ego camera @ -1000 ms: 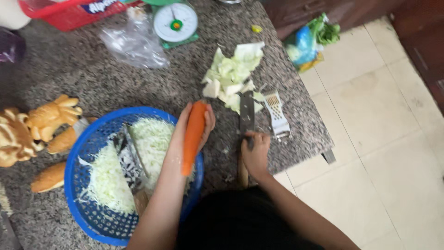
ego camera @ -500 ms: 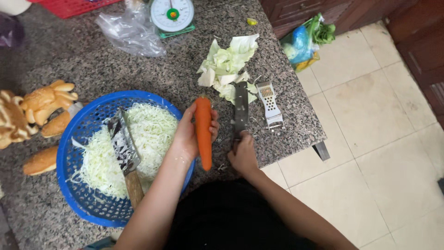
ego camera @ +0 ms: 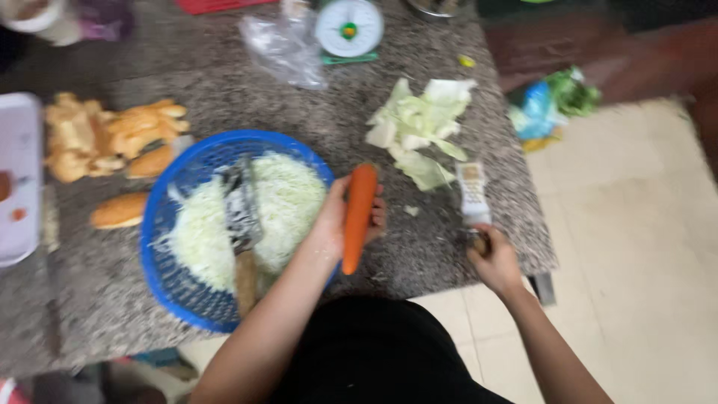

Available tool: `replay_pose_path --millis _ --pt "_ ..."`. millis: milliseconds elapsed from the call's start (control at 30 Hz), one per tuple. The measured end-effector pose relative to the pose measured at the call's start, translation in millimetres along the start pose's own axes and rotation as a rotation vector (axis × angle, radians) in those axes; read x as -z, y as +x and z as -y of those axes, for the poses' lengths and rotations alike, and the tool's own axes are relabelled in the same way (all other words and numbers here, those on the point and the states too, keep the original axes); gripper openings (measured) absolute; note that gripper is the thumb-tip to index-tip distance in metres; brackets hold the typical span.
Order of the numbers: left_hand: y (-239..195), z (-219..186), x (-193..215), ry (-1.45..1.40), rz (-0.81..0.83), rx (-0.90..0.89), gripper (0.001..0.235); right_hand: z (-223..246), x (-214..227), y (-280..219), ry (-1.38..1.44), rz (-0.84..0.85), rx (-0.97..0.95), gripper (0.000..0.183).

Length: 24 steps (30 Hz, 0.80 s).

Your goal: The person removes a carrot from a plastic bag and uses a peeler to shred it directly into a blue basket containing shredded cabbage.

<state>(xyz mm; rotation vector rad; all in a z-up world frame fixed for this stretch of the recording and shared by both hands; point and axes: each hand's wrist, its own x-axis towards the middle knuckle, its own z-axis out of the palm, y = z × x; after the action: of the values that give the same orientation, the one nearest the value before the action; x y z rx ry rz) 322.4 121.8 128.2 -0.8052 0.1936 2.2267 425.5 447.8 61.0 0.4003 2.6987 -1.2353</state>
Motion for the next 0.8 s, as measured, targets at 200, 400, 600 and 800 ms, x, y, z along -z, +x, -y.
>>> replay_pose_path --millis 200,400,600,800 --pt "11.4 -7.0 3.0 0.006 0.014 0.012 0.054 22.3 -5.6 -25.4 -0.094 -0.195 0.341 0.045" --pt "33.6 -18.7 7.6 0.064 0.034 0.027 0.054 -8.9 -9.5 24.6 -0.126 -0.390 0.065 0.046" --pt "41.1 -18.7 7.7 0.123 -0.079 -0.034 0.048 -58.9 -7.5 55.5 -0.292 -0.343 0.085 0.054" --pt "33.5 -19.5 4.5 0.161 0.039 -0.072 0.048 -56.6 -25.8 56.0 -0.504 -0.295 0.133 0.052"
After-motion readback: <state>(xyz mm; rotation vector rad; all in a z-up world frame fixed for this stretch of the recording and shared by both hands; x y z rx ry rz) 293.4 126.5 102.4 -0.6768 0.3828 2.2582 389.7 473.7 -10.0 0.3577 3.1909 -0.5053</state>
